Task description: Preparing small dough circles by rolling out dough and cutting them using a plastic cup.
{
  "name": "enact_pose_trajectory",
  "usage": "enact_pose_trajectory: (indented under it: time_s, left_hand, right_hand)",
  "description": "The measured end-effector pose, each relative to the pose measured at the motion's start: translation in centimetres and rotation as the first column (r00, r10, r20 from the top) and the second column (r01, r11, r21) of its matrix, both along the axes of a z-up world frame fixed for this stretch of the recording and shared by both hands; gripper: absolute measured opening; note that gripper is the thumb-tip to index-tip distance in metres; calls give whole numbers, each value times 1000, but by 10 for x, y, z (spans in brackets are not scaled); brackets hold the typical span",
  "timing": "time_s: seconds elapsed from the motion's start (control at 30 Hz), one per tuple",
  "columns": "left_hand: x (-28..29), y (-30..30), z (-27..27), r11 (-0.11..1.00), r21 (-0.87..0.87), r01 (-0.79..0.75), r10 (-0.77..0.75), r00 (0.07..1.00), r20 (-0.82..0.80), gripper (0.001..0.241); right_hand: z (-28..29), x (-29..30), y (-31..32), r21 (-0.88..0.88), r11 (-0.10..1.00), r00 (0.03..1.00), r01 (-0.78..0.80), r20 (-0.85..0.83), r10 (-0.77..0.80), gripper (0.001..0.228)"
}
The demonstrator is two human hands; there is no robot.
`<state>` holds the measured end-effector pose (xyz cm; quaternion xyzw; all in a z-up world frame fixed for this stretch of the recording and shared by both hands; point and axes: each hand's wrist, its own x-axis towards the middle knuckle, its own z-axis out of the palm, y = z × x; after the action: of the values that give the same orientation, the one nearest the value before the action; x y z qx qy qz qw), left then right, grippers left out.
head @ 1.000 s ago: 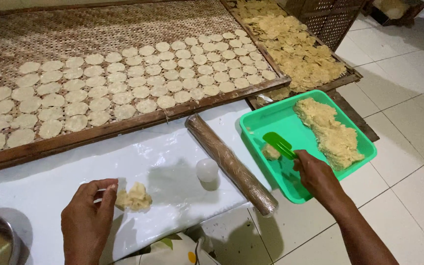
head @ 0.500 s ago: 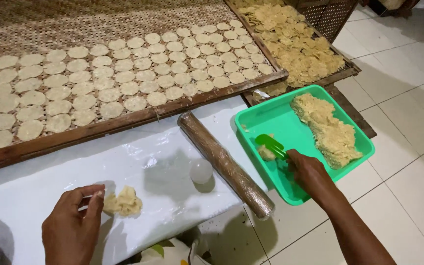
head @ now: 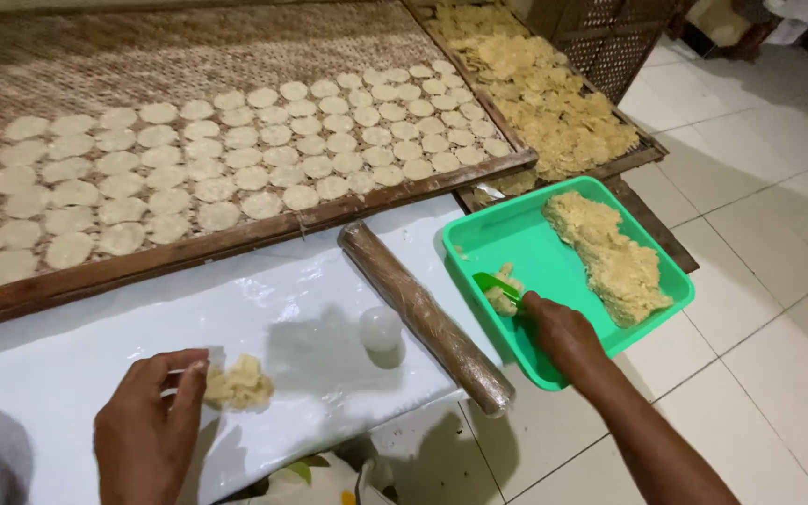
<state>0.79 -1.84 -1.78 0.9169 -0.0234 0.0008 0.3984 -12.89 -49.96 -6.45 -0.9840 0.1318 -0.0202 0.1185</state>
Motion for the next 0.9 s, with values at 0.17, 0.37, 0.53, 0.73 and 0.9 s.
enact_pose_trajectory:
  time_s: [0.17, 0.37, 0.53, 0.73, 0.9]
  left_hand:
    - [-5, 10, 10, 1000, -12, -17, 17, 1000, -15, 26]
    - [-19, 24, 25, 999, -12, -42, 41, 998, -49, 27]
    - [-29, 34, 32, 997, -1, -75, 75, 994, -79, 26]
    - [-29, 37, 28, 998, 55, -36, 39, 997, -61, 25]
    - [-25, 33, 20, 1000, 20, 19, -18, 999, -36, 26]
  right_hand:
    - [-5, 25, -46, 238, 955, 932, 176, -354, -84, 31]
    - [3, 27, -66, 663, 628, 866, 407, -498, -36, 40]
    - [25, 16, -51, 413, 887, 958, 206, -268, -98, 36]
    - [33, -13, -18, -75, 995, 990, 63, -118, -71, 12]
    - [19, -11, -8, -79, 994, 982, 77, -168, -90, 13]
